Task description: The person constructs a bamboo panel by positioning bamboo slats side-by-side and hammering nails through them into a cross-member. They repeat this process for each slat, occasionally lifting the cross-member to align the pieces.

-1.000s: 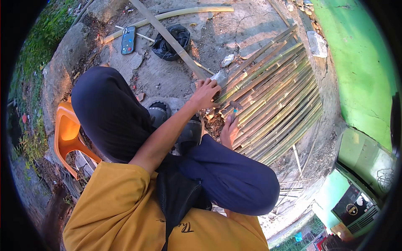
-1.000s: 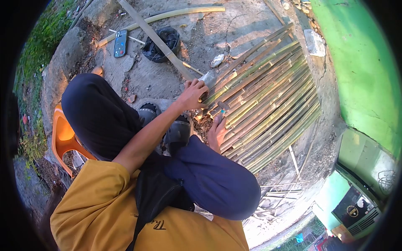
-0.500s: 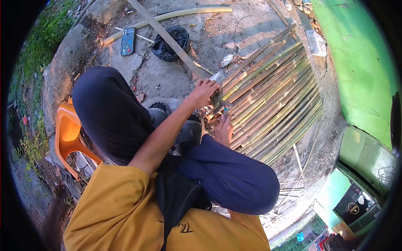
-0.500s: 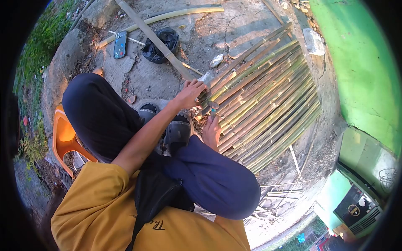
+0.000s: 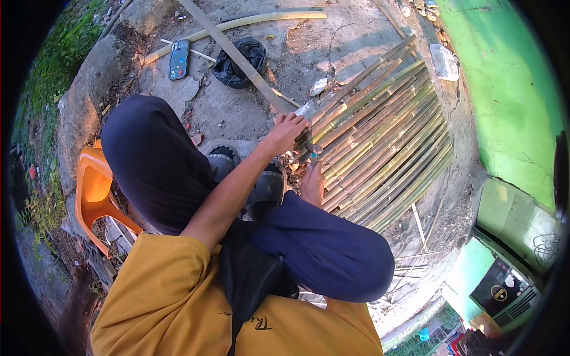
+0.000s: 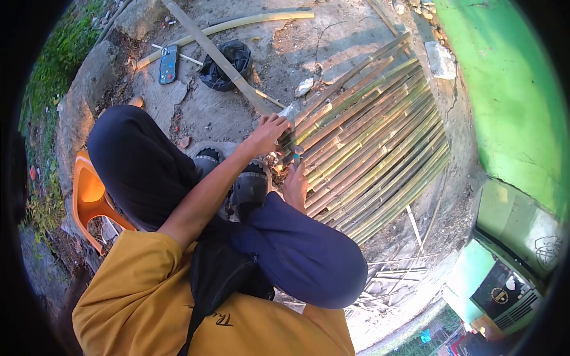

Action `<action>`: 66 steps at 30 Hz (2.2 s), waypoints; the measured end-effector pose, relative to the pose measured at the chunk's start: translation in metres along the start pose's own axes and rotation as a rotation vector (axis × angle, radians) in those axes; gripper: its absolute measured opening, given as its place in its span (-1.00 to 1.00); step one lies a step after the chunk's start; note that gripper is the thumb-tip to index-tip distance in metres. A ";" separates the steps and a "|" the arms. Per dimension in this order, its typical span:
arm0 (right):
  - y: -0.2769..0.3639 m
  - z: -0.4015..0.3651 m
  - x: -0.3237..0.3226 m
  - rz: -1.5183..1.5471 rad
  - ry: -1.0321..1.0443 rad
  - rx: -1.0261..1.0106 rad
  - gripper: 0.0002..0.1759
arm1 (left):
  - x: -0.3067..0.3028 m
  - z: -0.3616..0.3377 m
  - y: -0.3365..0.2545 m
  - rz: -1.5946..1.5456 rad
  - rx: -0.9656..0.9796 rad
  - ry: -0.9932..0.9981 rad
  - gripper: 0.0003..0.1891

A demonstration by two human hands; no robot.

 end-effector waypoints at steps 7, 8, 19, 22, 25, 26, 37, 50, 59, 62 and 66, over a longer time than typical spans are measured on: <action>0.020 -0.018 -0.017 0.280 -0.225 0.037 -0.65 | 0.001 -0.002 0.002 -0.028 0.013 -0.006 -0.26; 0.013 -0.016 -0.011 0.277 -0.230 0.042 -0.65 | 0.001 -0.001 -0.001 -0.032 0.018 -0.003 -0.26; 0.002 -0.010 -0.004 0.250 -0.158 -0.027 -0.59 | 0.007 0.001 0.004 0.025 0.013 -0.038 -0.24; 0.014 -0.015 -0.016 0.368 -0.309 0.000 -0.63 | 0.006 0.000 0.005 -0.009 0.017 -0.009 -0.21; -0.004 -0.012 0.010 0.234 -0.263 -0.023 -0.70 | 0.005 0.001 0.003 0.011 -0.007 0.001 -0.19; -0.013 -0.010 0.022 0.114 -0.159 -0.054 -0.70 | 0.006 0.000 0.003 0.013 -0.006 0.003 -0.19; 0.016 -0.016 -0.017 0.227 -0.158 0.037 -0.64 | 0.001 0.002 0.001 -0.008 -0.013 0.028 -0.15; 0.006 -0.008 0.003 0.155 -0.075 -0.016 -0.64 | 0.009 0.003 0.008 -0.006 0.016 -0.022 -0.25; -0.009 -0.007 0.018 -0.059 -0.102 -0.061 -0.60 | 0.003 0.004 0.002 0.003 -0.015 0.020 -0.25; -0.002 -0.002 0.003 0.094 -0.012 -0.012 -0.59 | 0.003 0.004 0.002 -0.002 -0.003 0.011 -0.25; 0.004 -0.014 -0.008 0.299 -0.222 0.026 -0.61 | -0.003 0.003 -0.008 -0.030 -0.031 -0.020 -0.25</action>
Point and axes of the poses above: each hand's wrist, its own z-axis towards the middle knuckle, its own x-axis out of the palm, y = z × x, the point moved 1 cm from there along z, towards the middle knuckle, and after that the axes turned 2 degrees about -x, right-handed, at the moved point
